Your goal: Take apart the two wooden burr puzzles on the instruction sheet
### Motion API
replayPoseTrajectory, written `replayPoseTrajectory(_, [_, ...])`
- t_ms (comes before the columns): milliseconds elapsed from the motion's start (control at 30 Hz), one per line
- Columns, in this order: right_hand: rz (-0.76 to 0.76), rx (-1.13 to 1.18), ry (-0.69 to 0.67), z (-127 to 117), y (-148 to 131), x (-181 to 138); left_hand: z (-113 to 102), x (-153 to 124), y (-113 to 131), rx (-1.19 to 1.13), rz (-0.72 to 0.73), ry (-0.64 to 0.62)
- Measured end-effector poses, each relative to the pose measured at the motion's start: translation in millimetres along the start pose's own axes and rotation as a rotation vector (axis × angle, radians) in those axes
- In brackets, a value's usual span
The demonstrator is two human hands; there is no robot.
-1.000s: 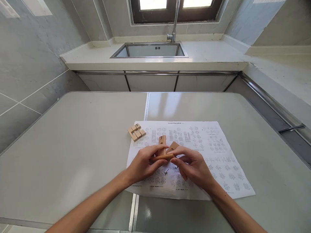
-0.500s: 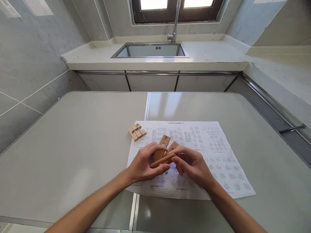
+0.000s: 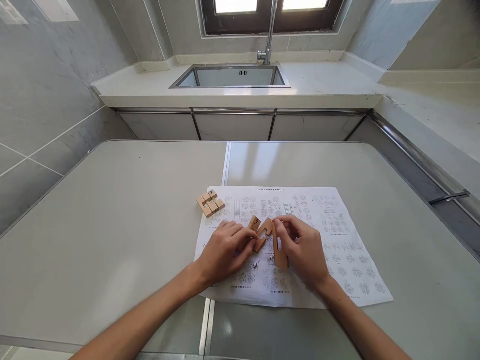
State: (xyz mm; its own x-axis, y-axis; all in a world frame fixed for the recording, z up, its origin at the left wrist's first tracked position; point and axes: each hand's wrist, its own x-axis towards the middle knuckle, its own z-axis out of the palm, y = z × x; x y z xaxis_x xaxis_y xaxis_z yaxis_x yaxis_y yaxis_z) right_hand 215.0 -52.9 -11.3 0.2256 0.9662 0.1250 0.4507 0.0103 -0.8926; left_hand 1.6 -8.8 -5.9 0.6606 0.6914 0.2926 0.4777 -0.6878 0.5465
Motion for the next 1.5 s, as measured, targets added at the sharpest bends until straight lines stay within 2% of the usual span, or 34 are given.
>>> replayPoseTrajectory(100, [-0.045, -0.126, 0.025, 0.4, 3.7, 1.3, 0.4, -0.1, 0.1, 0.065, -0.001, -0.012])
replayPoseTrajectory(367, [-0.024, -0.329, 0.037, 0.7, 12.9, 2.2, 3.0, -2.5, -2.1, 0.165, -0.013, -0.021])
replayPoseTrajectory(833, [-0.118, -0.424, 0.089, 1.7, 15.9, 3.4, 3.0, -1.9, -0.9, 0.215, -0.056, -0.017])
replayPoseTrajectory(1100, [-0.229, -0.346, -0.056, 3.6, 17.2, 2.9, 5.6, -5.4, -4.2, 0.142, -0.074, 0.014])
replayPoseTrajectory(1267, [-0.322, -0.266, -0.153, 6.0, 16.6, 1.5, 6.5, -6.7, -7.7, 0.093, -0.030, -0.044])
replayPoseTrajectory(1500, [-0.455, -0.189, -0.256, 7.9, 15.0, 0.0, 5.2, -5.3, -6.8, 0.137, 0.053, -0.092])
